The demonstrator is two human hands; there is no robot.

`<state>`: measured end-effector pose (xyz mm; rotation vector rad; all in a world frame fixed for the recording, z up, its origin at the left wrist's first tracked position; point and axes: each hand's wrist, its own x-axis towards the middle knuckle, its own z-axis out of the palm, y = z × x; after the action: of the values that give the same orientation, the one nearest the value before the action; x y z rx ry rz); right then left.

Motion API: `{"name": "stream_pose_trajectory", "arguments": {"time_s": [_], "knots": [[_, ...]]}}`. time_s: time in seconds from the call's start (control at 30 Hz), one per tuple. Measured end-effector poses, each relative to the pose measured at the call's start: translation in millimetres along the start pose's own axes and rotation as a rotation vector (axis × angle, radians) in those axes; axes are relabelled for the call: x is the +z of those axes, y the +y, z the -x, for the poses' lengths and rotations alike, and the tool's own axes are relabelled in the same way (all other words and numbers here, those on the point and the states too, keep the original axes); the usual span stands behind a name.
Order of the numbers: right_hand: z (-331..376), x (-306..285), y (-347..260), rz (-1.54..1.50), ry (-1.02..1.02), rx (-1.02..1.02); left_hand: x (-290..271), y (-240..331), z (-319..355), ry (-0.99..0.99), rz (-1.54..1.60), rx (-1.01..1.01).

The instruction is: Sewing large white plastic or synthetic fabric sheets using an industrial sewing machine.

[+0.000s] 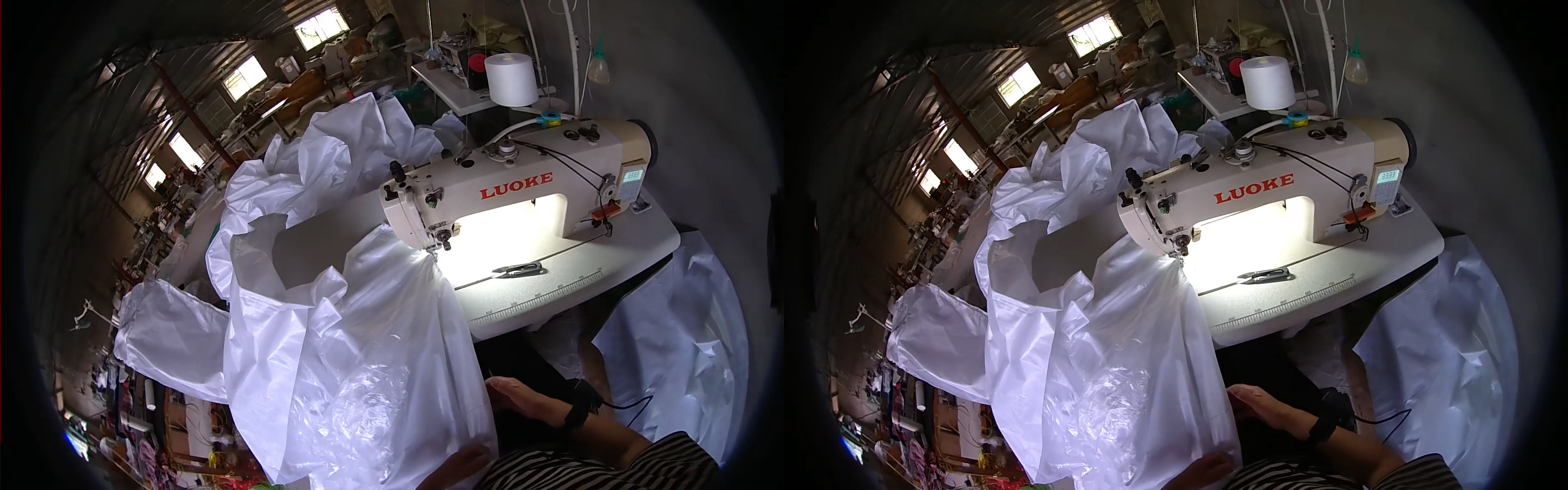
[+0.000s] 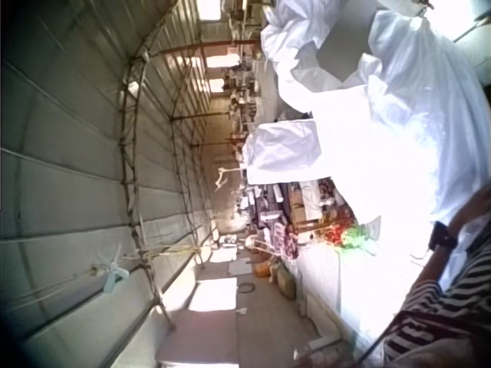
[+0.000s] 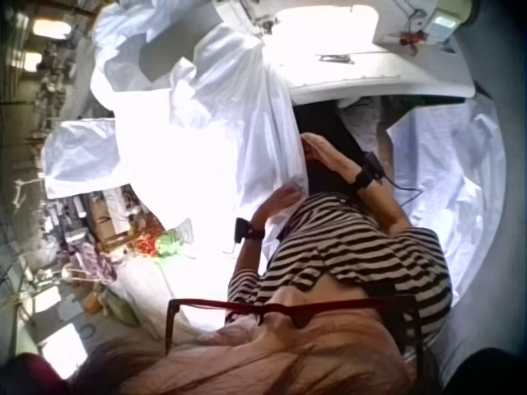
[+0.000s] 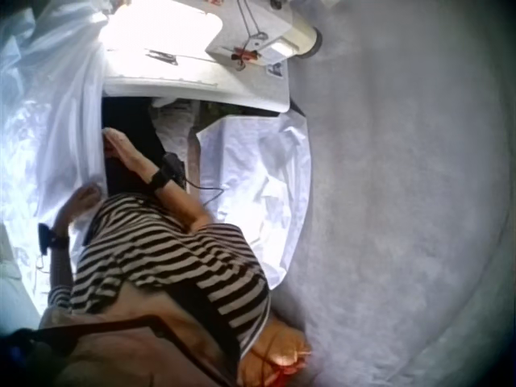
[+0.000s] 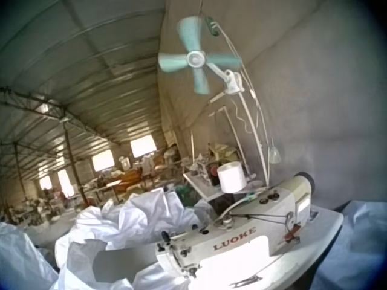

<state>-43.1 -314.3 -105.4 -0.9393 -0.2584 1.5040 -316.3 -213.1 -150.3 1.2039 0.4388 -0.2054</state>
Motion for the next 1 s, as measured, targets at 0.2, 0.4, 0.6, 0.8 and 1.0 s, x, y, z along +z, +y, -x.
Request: {"name": "stream_pose_trajectory", "arguments": {"time_s": [0.2, 0.4, 0.6, 0.8, 1.0], "knots": [[-14, 42, -1, -0.233, -0.031, -0.103, -20, 1, 26, -0.042, 0.156, -0.285], [-14, 37, -11, 0.358, 0.220, -0.260, -14, 7, 29, -0.058, -0.147, -0.399], [20, 7, -16, 0.628, 0.255, -0.214, 11, 57, 17, 0.333, -0.282, 0.059], [10, 46, -12, 0.142, -0.079, 0.008, 0, 125, -31, 0.785, -1.344, 0.479], [63, 22, -17, 0.557, 0.295, -0.150, -72, 77, -17, 0.685, -0.665, -0.206]]}}
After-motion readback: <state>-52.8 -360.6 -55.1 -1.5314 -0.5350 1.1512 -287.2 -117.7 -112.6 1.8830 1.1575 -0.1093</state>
